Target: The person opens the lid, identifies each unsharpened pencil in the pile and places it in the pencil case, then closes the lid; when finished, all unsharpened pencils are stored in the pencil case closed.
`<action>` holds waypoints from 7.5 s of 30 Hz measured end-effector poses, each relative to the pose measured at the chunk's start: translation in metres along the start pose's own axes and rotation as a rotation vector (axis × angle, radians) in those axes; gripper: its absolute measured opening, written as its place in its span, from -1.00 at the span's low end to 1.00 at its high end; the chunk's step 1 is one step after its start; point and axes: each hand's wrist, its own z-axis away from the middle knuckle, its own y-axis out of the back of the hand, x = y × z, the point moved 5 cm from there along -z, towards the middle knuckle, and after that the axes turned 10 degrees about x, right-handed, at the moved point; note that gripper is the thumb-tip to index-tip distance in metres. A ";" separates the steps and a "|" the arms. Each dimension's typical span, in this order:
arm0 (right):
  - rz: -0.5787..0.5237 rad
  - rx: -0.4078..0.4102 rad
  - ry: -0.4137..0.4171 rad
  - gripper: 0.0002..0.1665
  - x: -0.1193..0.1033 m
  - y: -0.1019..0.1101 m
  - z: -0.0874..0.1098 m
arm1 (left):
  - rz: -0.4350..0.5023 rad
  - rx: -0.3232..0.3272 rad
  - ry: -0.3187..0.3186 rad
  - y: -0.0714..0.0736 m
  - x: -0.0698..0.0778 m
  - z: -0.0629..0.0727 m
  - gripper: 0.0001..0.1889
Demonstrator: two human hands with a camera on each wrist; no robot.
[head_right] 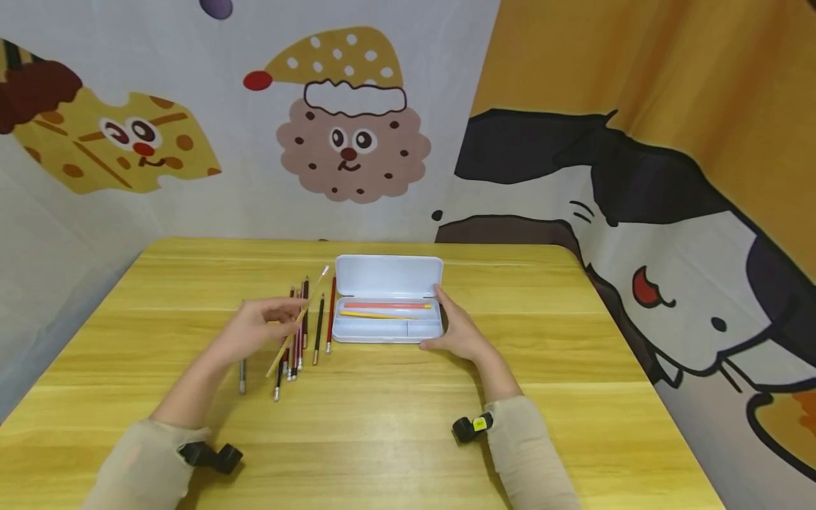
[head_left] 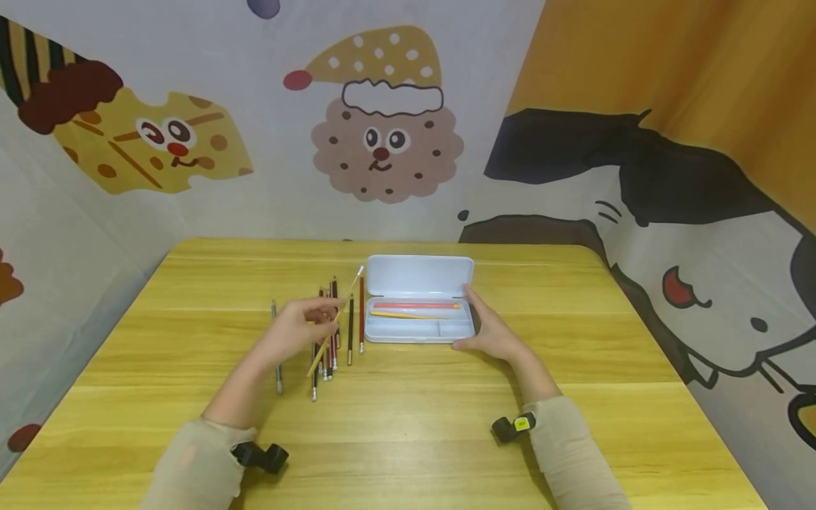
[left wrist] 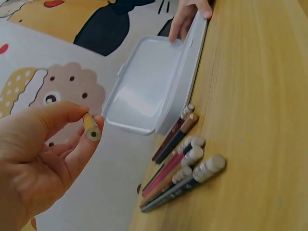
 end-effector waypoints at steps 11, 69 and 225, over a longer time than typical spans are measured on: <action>0.002 0.000 -0.002 0.49 0.000 0.000 0.001 | -0.049 -0.115 -0.116 -0.026 0.022 -0.026 -0.58; -0.012 0.001 0.025 0.50 -0.002 0.002 0.000 | -0.246 -0.174 -0.254 -0.134 0.012 -0.105 -0.68; 0.013 0.002 -0.013 0.48 -0.004 0.001 0.001 | -0.175 0.008 -0.169 0.000 0.015 -0.007 -0.64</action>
